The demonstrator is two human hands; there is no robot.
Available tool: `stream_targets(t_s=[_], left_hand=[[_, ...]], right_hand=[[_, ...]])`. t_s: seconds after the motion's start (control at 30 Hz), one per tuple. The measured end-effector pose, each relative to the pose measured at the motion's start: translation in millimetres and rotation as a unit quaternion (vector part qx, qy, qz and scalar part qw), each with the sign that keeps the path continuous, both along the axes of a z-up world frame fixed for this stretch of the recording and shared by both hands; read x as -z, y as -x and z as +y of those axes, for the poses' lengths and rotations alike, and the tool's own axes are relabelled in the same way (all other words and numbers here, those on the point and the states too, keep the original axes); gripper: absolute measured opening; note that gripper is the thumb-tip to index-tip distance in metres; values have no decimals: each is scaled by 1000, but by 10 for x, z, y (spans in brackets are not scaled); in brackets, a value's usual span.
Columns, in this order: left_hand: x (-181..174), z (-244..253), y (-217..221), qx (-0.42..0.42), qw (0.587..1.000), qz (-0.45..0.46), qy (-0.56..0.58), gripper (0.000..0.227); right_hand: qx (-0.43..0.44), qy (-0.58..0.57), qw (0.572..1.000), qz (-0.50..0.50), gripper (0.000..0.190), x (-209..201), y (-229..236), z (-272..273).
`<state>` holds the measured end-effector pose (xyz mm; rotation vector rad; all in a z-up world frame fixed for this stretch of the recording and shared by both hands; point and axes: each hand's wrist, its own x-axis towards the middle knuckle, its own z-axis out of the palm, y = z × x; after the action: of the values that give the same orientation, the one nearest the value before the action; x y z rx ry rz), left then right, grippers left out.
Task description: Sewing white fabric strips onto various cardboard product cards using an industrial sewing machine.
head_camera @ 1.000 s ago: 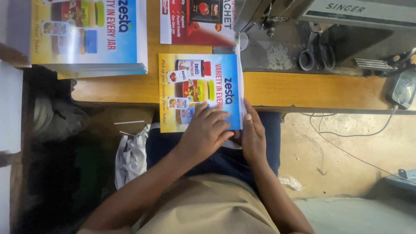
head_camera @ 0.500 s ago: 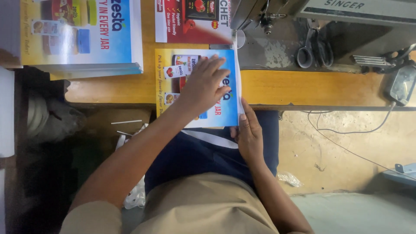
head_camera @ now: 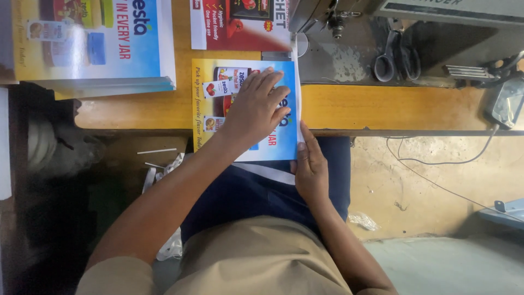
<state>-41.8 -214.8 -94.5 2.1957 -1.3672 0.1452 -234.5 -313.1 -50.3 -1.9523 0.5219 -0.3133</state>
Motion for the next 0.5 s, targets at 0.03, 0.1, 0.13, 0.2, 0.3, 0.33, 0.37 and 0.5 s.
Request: stream_targets(t_s=[0.03, 0.1, 0.13, 0.2, 0.3, 0.33, 0.37, 0.5], left_hand=[[7, -3, -2, 1, 1000, -8, 1, 35], [4, -26, -2, 2, 1000, -15, 3, 35], [-7, -47, 2, -7, 1000, -29, 1, 35], [-85, -67, 29, -18, 999, -41, -1, 36], [-169, -104, 41, -37, 997, -73, -4, 38], [-109, -128, 23, -35, 995, -89, -9, 40], [-54, -157, -10, -36, 994, -107, -13, 43], [9, -158, -33, -32, 993, -114, 3, 48]], right_hand=[[0, 22, 1000, 13, 48, 17, 5, -3], [0, 44, 999, 26, 49, 78, 21, -13], [-2, 62, 998, 28, 49, 122, 33, -21], [-5, 79, 996, 31, 50, 219, 61, -49], [-5, 95, 995, 40, 50, 308, 85, -87], [-5, 105, 994, 43, 50, 291, 87, -75], [-6, 116, 992, 43, 50, 274, 71, -74], [-5, 144, 989, 44, 50, 295, 80, -84]])
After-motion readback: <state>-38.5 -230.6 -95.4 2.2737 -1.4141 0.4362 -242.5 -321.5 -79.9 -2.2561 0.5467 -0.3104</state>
